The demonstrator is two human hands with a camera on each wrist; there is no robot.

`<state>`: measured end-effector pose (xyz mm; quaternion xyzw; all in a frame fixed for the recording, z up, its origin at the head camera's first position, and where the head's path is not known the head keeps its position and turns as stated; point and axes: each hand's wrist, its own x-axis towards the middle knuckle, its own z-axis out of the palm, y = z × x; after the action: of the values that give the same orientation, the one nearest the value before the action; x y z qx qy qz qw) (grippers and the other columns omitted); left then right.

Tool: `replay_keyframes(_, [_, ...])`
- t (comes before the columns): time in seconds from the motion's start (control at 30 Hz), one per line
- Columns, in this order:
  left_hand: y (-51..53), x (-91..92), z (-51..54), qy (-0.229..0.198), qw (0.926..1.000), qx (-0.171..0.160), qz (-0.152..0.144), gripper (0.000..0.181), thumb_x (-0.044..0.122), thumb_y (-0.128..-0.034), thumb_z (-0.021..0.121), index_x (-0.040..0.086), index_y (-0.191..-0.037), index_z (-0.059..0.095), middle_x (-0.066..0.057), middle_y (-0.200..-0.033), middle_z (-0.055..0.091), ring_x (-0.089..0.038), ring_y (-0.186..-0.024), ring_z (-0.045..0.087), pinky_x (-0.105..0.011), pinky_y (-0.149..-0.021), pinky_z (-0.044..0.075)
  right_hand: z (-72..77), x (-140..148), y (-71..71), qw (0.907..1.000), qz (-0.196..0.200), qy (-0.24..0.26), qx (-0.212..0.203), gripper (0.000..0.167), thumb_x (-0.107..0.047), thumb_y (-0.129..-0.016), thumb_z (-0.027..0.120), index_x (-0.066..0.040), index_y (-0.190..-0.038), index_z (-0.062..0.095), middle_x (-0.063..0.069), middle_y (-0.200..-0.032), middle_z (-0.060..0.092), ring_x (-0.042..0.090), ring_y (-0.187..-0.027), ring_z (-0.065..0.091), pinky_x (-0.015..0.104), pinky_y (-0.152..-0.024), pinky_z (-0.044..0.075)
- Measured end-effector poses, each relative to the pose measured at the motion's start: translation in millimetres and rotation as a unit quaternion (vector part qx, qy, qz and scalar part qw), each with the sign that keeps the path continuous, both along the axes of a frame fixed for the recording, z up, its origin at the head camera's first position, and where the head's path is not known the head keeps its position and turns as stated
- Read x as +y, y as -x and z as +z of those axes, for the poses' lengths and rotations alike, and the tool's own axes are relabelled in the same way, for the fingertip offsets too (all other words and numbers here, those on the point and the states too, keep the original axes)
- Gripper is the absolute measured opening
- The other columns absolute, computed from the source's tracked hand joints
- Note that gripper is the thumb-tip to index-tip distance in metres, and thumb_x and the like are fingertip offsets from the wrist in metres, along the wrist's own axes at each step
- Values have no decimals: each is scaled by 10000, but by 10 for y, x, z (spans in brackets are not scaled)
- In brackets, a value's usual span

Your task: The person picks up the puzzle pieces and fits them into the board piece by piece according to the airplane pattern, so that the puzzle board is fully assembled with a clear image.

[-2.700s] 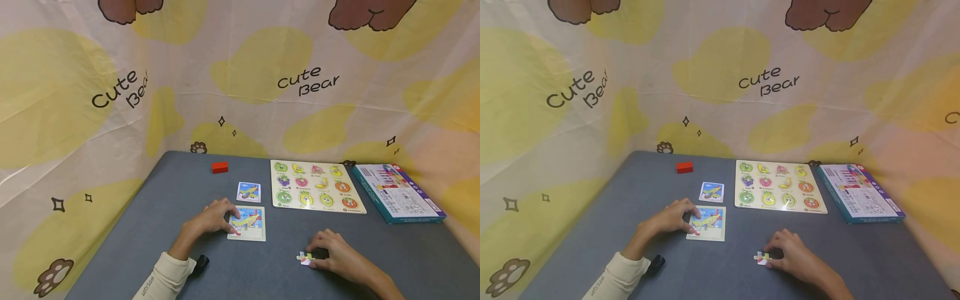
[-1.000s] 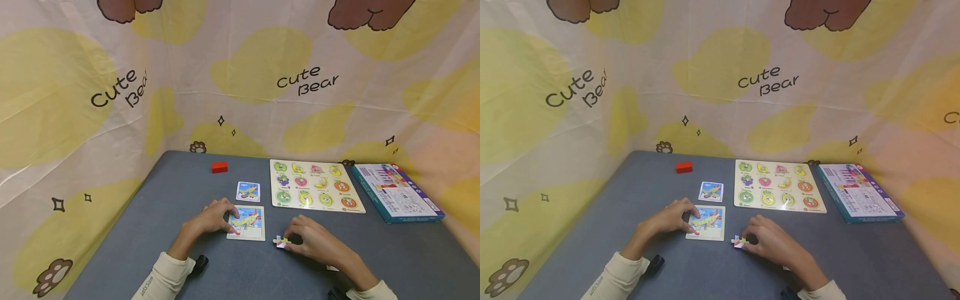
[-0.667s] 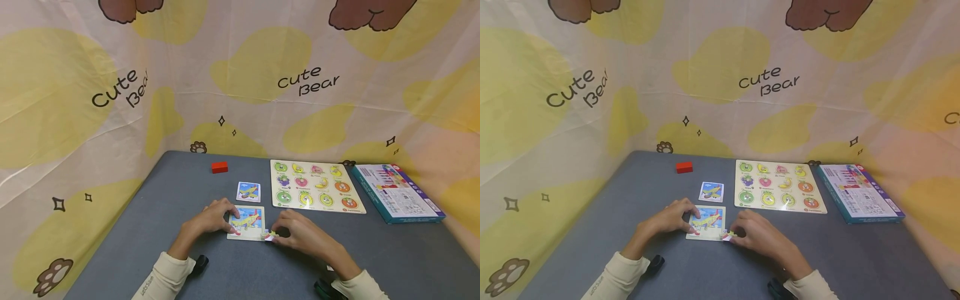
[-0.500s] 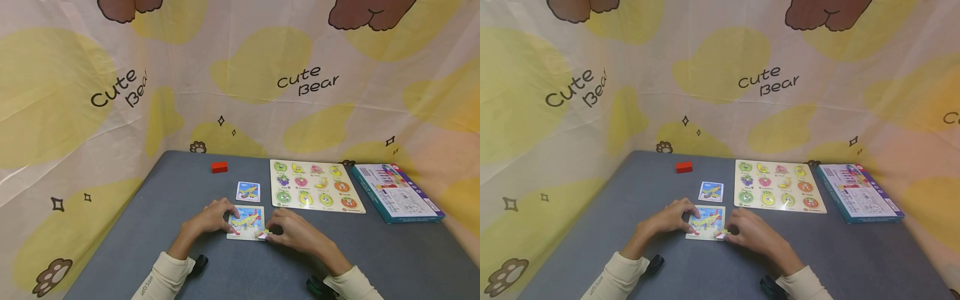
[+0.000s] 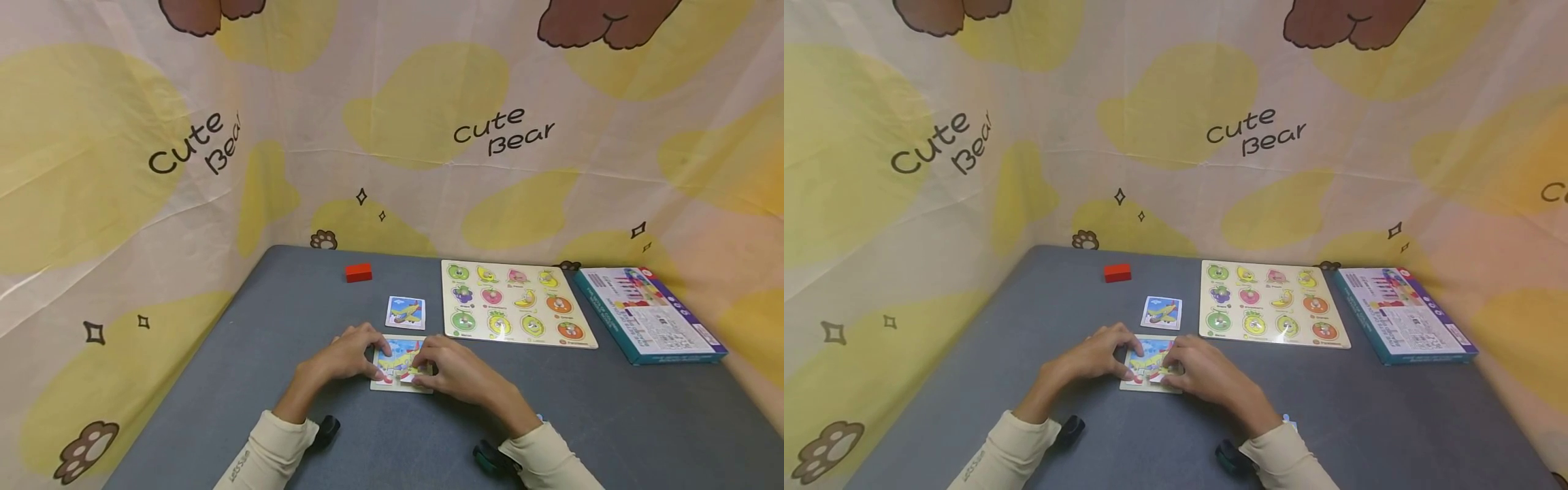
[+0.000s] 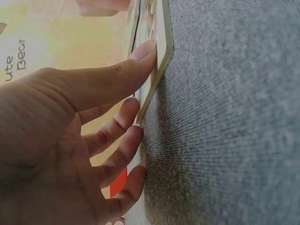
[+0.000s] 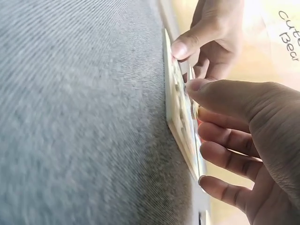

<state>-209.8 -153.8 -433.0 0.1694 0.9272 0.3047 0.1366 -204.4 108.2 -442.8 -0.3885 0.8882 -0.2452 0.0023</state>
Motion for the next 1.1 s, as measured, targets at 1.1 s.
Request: replay_keyframes(1.1, [6,-7,-4,-174,9998,39,-58,298,149,-791,937,200,-1034,772,10,-1148,605,-248,-1128,503,-635,-1022,368,-76,-131,-15,9999,61,-82,99,182,-296,-923,839,-164,-1044,811,-81,-1024,672,78,-988,592,338,-887,519])
